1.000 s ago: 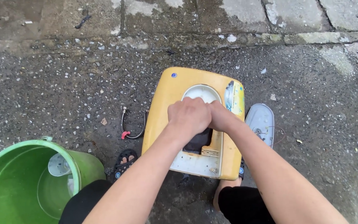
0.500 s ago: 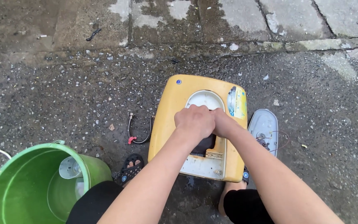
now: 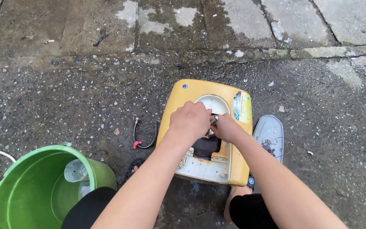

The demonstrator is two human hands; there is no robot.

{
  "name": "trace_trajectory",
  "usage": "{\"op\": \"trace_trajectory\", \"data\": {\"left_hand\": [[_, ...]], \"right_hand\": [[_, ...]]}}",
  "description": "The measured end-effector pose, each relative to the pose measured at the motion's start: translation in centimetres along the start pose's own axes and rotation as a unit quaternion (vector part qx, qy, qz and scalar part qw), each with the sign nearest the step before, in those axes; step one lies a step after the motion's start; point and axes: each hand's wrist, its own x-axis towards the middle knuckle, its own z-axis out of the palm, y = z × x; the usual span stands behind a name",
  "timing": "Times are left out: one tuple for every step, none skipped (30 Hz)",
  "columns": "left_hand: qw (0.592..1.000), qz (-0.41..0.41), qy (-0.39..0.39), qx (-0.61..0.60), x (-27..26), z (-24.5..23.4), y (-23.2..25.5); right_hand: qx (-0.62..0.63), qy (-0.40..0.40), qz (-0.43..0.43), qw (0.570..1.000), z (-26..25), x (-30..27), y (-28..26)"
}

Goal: Disassembling a yellow household appliance to access internal components using a screwdriver and wrench.

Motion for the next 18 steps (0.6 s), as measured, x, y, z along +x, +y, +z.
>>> {"op": "trace_trajectory", "data": {"left_hand": [[1.000,0.002,0.001,0.000,-0.1,-0.1,0.3],[1.000,0.019,-0.004,0.012,-0.1,-0.1,0.6],[0.999,0.035,-0.013,0.024,-0.1,0.0,0.9],[0.999,0.037,-0.016,0.024,-0.1,0.2,1.1],[0.999,0.042,-0.016,0.021,0.1,0.3,1.4],[0.999,0.048,-0.017,0.019,0.3,0.4,1.7],[0.998,0.049,-0.021,0.015,0.6,0.8,2.0],[0.998,0.050,-0.018,0.020,1.0,1.1,2.2],[0.998,0.051,-0.011,0.030,1.2,1.3,2.3],[0.998,0.051,-0.012,0.030,1.6,1.8,2.3],[0.998,0.052,0.003,0.033,1.9,2.3,2.2],[0.998,0.053,0.018,0.035,2.3,2.7,2.0],[0.998,0.051,0.020,0.035,2.5,2.7,2.0],[0.998,0.044,0.021,0.031,2.6,2.7,2.0],[0.999,0.037,0.017,0.026,2.4,3.1,2.1],[0.999,0.034,0.013,0.024,2.5,3.9,1.9],[0.999,0.040,0.019,0.020,3.1,4.0,1.6],[0.999,0.045,0.024,0.016,3.6,4.1,1.4]], "right_hand": [[-0.001,0.002,0.001,1.000,1.4,0.9,1.8],[-0.002,0.003,-0.014,1.000,2.9,1.8,3.6],[-0.002,0.001,-0.028,1.000,4.5,2.5,5.4],[-0.002,0.000,-0.024,1.000,4.6,2.3,5.1],[-0.001,0.003,-0.020,1.000,4.5,2.2,5.1],[0.000,0.006,-0.016,1.000,4.4,2.2,5.0],[-0.001,0.001,-0.012,1.000,4.3,2.0,5.1],[-0.001,-0.003,-0.008,1.000,4.1,1.8,5.1],[0.001,-0.002,-0.008,1.000,4.0,1.9,4.9],[0.002,-0.002,-0.006,1.000,3.9,1.8,4.9],[0.004,-0.004,-0.008,1.000,3.8,1.7,4.8],[0.005,-0.007,-0.009,1.000,3.6,1.7,4.7],[0.005,-0.007,-0.012,1.000,3.4,1.9,4.7],[0.006,-0.006,-0.015,1.000,3.3,2.1,4.6],[0.009,-0.009,-0.015,1.000,3.5,1.6,4.6],[0.010,-0.013,-0.015,1.000,3.8,1.1,4.7],[0.012,-0.011,-0.018,1.000,3.4,1.3,4.7],[0.013,-0.008,-0.020,1.000,3.1,1.6,4.6]]}}
